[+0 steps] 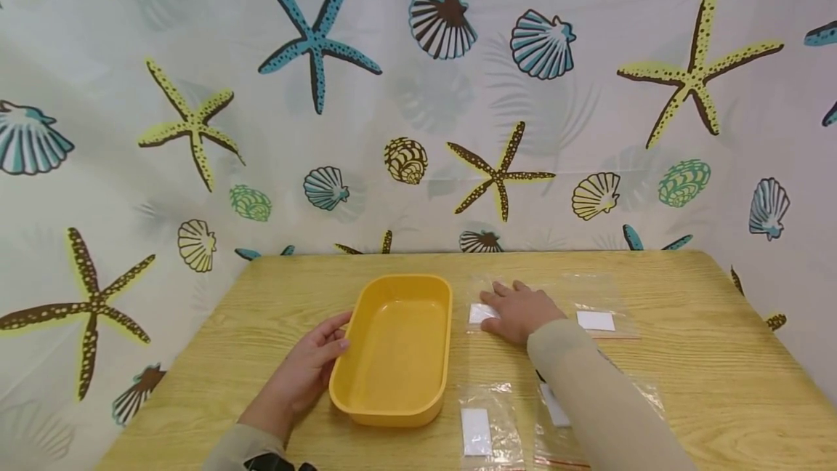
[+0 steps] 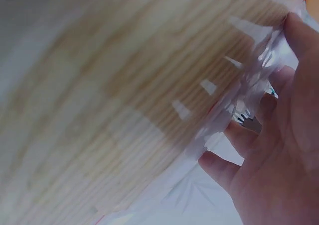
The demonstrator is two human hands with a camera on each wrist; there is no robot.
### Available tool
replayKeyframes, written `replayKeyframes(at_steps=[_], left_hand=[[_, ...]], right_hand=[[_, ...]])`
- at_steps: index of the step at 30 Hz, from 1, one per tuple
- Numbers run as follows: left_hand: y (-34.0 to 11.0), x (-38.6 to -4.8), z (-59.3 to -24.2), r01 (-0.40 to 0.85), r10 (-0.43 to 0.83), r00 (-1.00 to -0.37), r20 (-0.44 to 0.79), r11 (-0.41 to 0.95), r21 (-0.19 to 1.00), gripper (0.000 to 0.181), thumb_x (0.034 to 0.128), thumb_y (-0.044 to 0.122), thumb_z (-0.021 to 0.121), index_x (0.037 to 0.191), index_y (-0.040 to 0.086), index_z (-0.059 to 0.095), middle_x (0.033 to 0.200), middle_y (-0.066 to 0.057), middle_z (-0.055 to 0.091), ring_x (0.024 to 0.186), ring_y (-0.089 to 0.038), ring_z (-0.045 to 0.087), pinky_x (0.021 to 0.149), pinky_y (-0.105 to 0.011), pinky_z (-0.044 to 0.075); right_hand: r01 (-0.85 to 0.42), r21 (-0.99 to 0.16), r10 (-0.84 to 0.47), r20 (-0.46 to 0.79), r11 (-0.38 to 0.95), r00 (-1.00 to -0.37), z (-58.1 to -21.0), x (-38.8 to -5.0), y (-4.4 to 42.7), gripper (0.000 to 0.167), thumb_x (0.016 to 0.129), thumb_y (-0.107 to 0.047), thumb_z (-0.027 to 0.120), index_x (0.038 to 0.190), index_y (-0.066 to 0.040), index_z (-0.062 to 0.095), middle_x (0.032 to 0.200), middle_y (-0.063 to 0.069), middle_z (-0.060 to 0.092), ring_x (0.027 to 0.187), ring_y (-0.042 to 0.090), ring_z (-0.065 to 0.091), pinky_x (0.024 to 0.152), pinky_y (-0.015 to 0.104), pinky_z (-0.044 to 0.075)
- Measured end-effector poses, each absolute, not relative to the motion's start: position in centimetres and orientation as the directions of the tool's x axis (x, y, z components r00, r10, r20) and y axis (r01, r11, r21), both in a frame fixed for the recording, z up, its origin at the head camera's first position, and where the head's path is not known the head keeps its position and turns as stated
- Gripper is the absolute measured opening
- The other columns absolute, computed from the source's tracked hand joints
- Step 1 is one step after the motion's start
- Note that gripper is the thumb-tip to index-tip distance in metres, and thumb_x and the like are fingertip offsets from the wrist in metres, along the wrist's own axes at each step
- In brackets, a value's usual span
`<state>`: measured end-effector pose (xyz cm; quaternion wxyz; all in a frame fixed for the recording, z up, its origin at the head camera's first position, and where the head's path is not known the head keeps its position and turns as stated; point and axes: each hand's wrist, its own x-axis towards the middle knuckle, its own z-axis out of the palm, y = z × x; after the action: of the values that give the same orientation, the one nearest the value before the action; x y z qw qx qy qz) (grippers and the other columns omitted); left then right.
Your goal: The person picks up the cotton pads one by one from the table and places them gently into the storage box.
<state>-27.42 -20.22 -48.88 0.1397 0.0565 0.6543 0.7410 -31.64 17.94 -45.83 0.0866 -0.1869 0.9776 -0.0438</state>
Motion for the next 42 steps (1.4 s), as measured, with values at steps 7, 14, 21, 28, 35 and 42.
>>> replayKeyframes(at_steps=[7, 14, 21, 28, 35, 42], left_hand=[[-20.2, -27.4, -48.9, -0.133, 0.285, -0.953, -0.102, -0.094, 0.987, 0.056, 0.1005, 0.006, 0.059, 0.153, 0.007, 0.041, 0.116, -0.012, 0.046, 0.099, -0.019, 0.056, 0.084, -0.029, 0.055], [-20.4, -27.3, -48.9, -0.12, 0.306, -0.948, -0.09, -0.082, 0.989, 0.057, 0.1012, 0.007, 0.06, 0.154, 0.006, 0.039, 0.114, -0.012, 0.047, 0.098, -0.018, 0.056, 0.084, -0.028, 0.055], [-20.5, -27.2, -49.0, -0.13, 0.313, -0.945, -0.096, -0.089, 0.987, 0.057, 0.1013, 0.011, 0.061, 0.154, 0.008, 0.039, 0.115, -0.012, 0.047, 0.097, -0.019, 0.058, 0.082, -0.03, 0.055], [-20.3, -27.3, -49.1, -0.141, 0.3, -0.948, -0.109, -0.086, 0.986, 0.058, 0.0999, 0.012, 0.063, 0.153, 0.01, 0.041, 0.116, -0.012, 0.048, 0.098, -0.02, 0.058, 0.083, -0.03, 0.055], [-20.2, -27.3, -49.2, -0.13, 0.301, -0.948, -0.1, -0.081, 0.988, 0.056, 0.1004, 0.009, 0.061, 0.153, 0.009, 0.041, 0.116, -0.013, 0.049, 0.099, -0.02, 0.058, 0.085, -0.031, 0.055], [-20.3, -27.2, -48.9, -0.129, 0.285, -0.953, -0.102, -0.076, 0.989, 0.056, 0.1004, 0.01, 0.061, 0.153, 0.01, 0.042, 0.115, -0.012, 0.047, 0.097, -0.02, 0.057, 0.082, -0.029, 0.055]], right_hand=[[-0.391, -0.105, -0.402, -0.132, 0.915, -0.906, -45.7, -31.6, 18.0, 0.058, 0.105, -0.046, 0.045, 0.156, -0.019, 0.042, 0.161, 0.007, 0.035, 0.144, 0.042, 0.033, 0.111, 0.061, 0.031], [-0.449, -0.067, -0.453, -0.05, 0.891, -0.89, -45.9, -31.8, 18.1, 0.047, 0.107, -0.036, 0.047, 0.148, -0.014, 0.053, 0.152, 0.006, 0.05, 0.14, 0.04, 0.04, 0.109, 0.06, 0.035], [-0.437, -0.016, -0.438, -0.019, 0.899, -0.899, -46.6, -32.3, 18.1, 0.038, 0.108, -0.03, 0.048, 0.141, -0.019, 0.062, 0.141, 0.002, 0.06, 0.136, 0.038, 0.046, 0.106, 0.059, 0.04], [-0.433, 0.022, -0.433, -0.022, 0.901, -0.901, -46.1, -31.9, 17.9, 0.034, 0.107, -0.029, 0.049, 0.135, -0.018, 0.067, 0.135, 0.002, 0.064, 0.134, 0.037, 0.049, 0.105, 0.061, 0.04], [-0.447, 0.057, -0.451, 0.119, 0.892, -0.884, -45.7, -31.7, 18.0, 0.034, 0.105, -0.028, 0.053, 0.134, -0.017, 0.067, 0.134, 0.001, 0.065, 0.131, 0.033, 0.053, 0.102, 0.057, 0.045], [-0.456, 0.02, -0.45, 0.197, 0.89, -0.871, -44.0, -31.0, 17.3, 0.035, 0.103, -0.027, 0.056, 0.134, -0.016, 0.068, 0.134, 0.003, 0.065, 0.13, 0.034, 0.054, 0.1, 0.057, 0.046]])
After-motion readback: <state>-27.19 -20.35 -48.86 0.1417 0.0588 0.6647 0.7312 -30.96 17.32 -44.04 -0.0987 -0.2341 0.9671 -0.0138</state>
